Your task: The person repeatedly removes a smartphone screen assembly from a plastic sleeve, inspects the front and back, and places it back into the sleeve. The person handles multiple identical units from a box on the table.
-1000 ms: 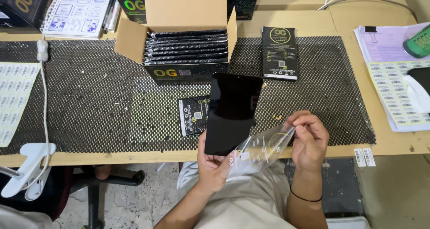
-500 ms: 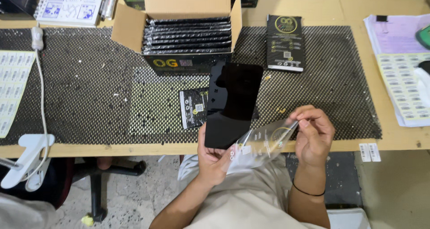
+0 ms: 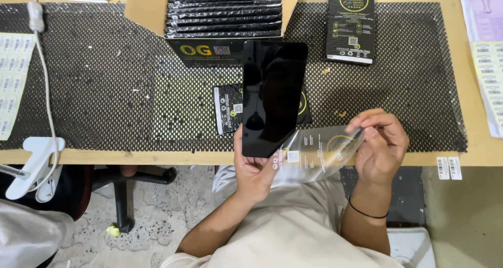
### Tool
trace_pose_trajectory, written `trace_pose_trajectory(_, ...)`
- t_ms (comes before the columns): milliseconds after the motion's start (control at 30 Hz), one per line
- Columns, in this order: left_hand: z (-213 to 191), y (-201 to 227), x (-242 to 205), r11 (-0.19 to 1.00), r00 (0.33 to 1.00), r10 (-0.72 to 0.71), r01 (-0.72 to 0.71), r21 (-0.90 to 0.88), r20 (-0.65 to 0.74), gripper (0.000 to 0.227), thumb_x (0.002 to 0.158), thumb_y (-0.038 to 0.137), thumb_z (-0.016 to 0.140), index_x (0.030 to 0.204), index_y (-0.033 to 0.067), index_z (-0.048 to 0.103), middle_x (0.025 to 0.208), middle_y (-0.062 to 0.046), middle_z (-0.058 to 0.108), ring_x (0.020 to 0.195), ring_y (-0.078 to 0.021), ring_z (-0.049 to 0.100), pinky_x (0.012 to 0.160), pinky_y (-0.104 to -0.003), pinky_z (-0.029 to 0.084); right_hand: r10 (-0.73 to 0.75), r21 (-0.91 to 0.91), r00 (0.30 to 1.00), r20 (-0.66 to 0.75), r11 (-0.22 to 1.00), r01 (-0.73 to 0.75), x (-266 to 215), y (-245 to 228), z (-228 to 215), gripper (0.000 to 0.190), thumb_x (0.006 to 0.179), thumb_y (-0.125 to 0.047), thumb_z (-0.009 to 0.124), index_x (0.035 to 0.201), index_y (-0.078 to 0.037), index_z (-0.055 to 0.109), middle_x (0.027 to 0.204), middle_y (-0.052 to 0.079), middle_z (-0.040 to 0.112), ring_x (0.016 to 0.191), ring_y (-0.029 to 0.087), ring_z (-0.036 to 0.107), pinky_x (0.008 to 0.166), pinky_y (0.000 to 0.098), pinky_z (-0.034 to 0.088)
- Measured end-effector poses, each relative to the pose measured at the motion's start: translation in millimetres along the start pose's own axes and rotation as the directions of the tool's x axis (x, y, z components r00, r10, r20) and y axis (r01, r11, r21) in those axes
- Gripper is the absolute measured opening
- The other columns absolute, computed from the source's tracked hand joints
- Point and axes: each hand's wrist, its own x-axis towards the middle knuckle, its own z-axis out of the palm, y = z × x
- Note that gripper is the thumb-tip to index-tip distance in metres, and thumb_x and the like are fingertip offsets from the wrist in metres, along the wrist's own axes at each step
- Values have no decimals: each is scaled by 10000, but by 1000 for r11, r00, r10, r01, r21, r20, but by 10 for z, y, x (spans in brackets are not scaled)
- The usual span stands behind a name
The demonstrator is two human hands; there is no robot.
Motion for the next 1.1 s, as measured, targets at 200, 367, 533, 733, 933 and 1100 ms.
trace_pose_trajectory(200,79,53,13,1000,1000,-8,8,1,-15,827,812,-158,695,1530,8,320,1316,-221,658,1257,-297,603,1020,-436,541,1,10,1000,-6,1000,-1,12,-26,34,178,895,-98,604,885,71,548,844,264,573,694,312,656,710,367,541)
trace_pose_trajectory(367,19,26,23,999,1000,6,-6,35,-6,830,794,-169,717,1515,-8,339,1289,-245,668,1244,-319,608,1017,-454,542,-19,3,1000,6,1000,19,11,-19,28,154,896,-89,597,883,59,557,844,255,578,698,308,650,734,378,529)
trace_pose_trajectory(533,60,69,26,999,1000,4,-3,39,-15,790,804,-159,719,1494,-2,370,1274,-223,682,1243,-300,608,1020,-438,543,-18,5,1000,-4,1000,18,12,-45,62,138,899,-79,596,883,53,560,847,251,582,705,303,651,738,380,527)
trace_pose_trajectory(733,5,26,2,999,1000,10,-9,35,-18,774,809,-149,715,1487,-2,372,1277,-230,677,1236,-313,618,1002,-443,550,-2,-5,1000,7,1000,2,15,-60,55,123,910,-73,582,892,47,566,853,244,593,713,292,660,748,367,519)
trace_pose_trajectory(933,18,61,35,1000,1000,3,-3,10,-9,795,803,-150,713,1498,4,357,1273,-230,679,1224,-316,621,965,-437,573,3,-12,1000,25,1000,-2,26,-71,58,120,910,-73,578,883,44,568,853,239,604,714,282,671,744,349,521)
trace_pose_trajectory(1100,-50,19,-6,1000,1000,-11,11,18,-11,780,818,-128,710,1500,10,358,1276,-217,683,1225,-307,621,961,-429,576,-1,-10,1000,24,1000,1,28,-76,65,123,898,-77,580,877,44,571,849,234,605,706,280,671,739,345,522)
